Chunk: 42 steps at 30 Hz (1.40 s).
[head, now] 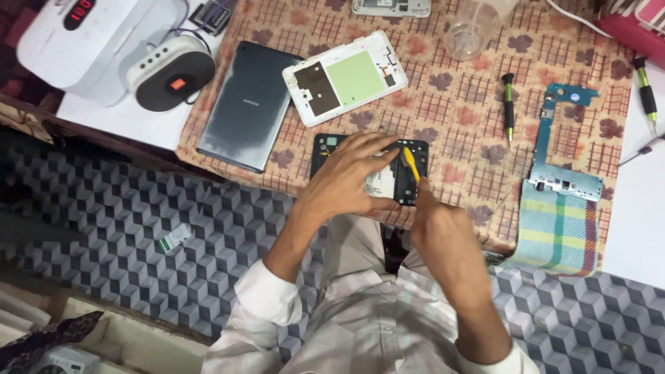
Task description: The person uses a yellow toothbrush to scrub the interior surfaces of a disassembled smartphone, focusing on the battery compartment and surrounding areas. The person holds the phone steady with one hand while brushing with the other.
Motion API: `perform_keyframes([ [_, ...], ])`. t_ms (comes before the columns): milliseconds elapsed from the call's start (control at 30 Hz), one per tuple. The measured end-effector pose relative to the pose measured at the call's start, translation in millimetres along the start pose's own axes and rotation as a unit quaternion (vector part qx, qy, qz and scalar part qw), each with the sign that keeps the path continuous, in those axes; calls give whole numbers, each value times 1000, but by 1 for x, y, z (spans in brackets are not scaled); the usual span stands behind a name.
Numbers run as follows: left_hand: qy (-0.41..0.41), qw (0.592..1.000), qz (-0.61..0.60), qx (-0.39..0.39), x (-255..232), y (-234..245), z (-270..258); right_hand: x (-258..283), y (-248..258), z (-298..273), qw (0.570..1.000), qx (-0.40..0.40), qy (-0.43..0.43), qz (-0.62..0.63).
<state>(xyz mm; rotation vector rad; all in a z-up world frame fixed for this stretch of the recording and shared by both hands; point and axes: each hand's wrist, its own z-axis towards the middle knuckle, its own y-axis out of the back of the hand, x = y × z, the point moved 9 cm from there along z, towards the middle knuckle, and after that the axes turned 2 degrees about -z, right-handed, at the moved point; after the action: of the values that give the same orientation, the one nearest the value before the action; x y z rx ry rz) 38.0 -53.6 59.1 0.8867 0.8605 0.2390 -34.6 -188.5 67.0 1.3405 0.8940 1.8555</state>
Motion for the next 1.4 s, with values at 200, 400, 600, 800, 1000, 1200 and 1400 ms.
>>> perform_keyframes([
  [200,31,999,9,-33,-2,-5,1,-2,6,6,995,69,-44,-49],
  [400,113,992,1,-56,-1,-5,12,3,20,33,996,84,1,-35],
  [600,105,993,-2,-49,-2,1,15,-11,13,45,990,121,-42,-59],
  [800,93,994,-18,-48,-1,4,14,-34,11,27,994,110,-18,1],
  [1000,95,995,-18,-39,6,-2,15,-25,25,33,994,98,-13,49],
  [1200,103,994,-12,-34,8,-4,14,-22,10,39,989,139,-48,2],
  [1400,101,994,-10,-36,9,-4,14,-34,5,26,992,124,-25,10],
])
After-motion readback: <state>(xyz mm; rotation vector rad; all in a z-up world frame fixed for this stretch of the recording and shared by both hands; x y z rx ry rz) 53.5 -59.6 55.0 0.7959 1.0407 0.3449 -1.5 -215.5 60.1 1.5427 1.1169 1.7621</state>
